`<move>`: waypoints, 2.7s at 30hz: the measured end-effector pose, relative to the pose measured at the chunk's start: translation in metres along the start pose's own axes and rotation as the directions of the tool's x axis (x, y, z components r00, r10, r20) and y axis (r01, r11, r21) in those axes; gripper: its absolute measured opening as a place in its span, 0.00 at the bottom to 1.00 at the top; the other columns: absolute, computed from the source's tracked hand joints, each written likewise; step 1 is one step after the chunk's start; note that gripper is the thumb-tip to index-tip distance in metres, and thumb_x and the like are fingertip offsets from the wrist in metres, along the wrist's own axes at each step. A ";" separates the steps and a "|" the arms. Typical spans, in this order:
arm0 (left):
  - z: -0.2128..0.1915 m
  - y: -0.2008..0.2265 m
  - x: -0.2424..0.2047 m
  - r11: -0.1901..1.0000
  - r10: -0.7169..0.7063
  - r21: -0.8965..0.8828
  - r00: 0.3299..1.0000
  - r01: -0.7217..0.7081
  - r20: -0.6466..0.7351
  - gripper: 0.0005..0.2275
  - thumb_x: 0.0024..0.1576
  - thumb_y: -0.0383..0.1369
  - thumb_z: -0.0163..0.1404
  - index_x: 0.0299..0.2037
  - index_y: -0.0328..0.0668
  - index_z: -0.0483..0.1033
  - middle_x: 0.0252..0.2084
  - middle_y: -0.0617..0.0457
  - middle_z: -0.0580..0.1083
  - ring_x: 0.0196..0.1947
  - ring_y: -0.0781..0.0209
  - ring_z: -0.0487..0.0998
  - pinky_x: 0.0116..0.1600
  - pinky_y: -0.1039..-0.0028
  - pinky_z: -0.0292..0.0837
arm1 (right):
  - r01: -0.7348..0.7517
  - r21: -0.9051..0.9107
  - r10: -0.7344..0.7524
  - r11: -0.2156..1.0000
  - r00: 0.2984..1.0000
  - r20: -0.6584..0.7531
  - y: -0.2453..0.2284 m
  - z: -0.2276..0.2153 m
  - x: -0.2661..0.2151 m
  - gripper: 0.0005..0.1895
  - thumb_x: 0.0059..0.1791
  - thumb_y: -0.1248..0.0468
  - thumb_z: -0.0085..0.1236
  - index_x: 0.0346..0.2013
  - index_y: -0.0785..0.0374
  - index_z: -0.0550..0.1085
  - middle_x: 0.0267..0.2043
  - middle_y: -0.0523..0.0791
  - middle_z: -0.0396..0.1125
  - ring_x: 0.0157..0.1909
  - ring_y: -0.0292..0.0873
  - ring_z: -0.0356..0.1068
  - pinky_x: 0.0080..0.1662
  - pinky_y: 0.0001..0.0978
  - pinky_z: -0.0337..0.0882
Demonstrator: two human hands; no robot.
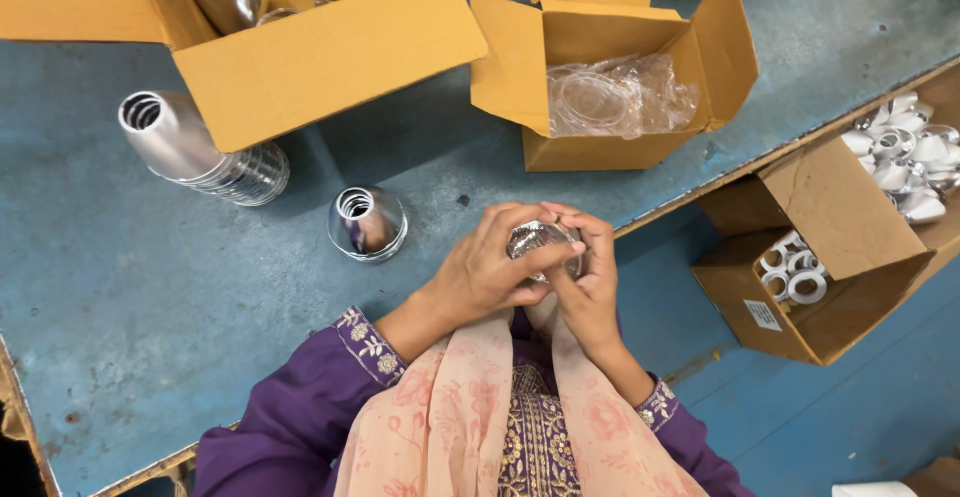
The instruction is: The person repeatedly picks up small silver metal parts, wraps each one in clear plastic film, and places the wrapped items into a cardboard box. The person handles the parts one at a time, rotating them to ensure coverage before stacking them in the box.
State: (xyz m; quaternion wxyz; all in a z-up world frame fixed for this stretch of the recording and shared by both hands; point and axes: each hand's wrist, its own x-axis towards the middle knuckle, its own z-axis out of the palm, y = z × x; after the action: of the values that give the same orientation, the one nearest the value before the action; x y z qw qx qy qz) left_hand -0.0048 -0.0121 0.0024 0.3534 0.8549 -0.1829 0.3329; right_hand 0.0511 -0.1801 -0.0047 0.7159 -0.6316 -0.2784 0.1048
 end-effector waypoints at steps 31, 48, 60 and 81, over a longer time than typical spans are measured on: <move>0.000 0.004 -0.002 0.744 -0.322 -0.568 0.933 0.353 0.158 0.26 0.59 0.30 0.60 0.67 0.41 0.66 0.68 0.45 0.69 0.63 0.54 0.76 0.61 0.70 0.75 | 0.274 0.013 -0.270 0.962 0.954 -0.133 -0.006 -0.009 -0.005 0.12 0.57 0.61 0.60 0.46 0.65 0.69 0.59 0.50 0.66 0.67 0.52 0.68 0.69 0.44 0.68; -0.001 0.003 -0.004 0.913 -0.219 -0.337 0.973 0.230 0.069 0.15 0.57 0.36 0.61 0.54 0.49 0.77 0.58 0.50 0.72 0.49 0.55 0.81 0.51 0.68 0.80 | 0.327 -0.140 -0.328 0.935 0.945 0.017 -0.009 0.002 -0.010 0.12 0.60 0.58 0.52 0.53 0.64 0.70 0.60 0.53 0.67 0.69 0.59 0.67 0.70 0.54 0.69; -0.015 0.007 0.011 0.886 -0.251 -0.404 0.968 0.227 -0.008 0.15 0.61 0.31 0.58 0.57 0.42 0.77 0.58 0.47 0.72 0.57 0.51 0.78 0.59 0.67 0.77 | 0.152 0.042 -0.152 0.987 0.988 -0.016 -0.005 -0.004 -0.009 0.31 0.59 0.45 0.48 0.64 0.67 0.61 0.67 0.57 0.63 0.71 0.54 0.63 0.70 0.49 0.64; -0.194 -0.064 0.047 0.822 -0.237 0.452 0.930 0.346 -0.281 0.14 0.64 0.36 0.59 0.57 0.44 0.75 0.58 0.47 0.72 0.62 0.46 0.70 0.64 0.60 0.71 | -0.100 -0.025 0.095 0.995 0.981 -0.167 0.018 -0.064 -0.039 0.13 0.57 0.65 0.50 0.53 0.69 0.70 0.50 0.52 0.72 0.52 0.44 0.74 0.48 0.34 0.76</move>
State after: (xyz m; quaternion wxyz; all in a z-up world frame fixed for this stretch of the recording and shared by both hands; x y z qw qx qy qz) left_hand -0.0219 0.1694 0.1068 0.1873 0.8938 0.0804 0.3994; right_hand 0.0571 -0.2505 -0.0357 0.7199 -0.6630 -0.1883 0.0822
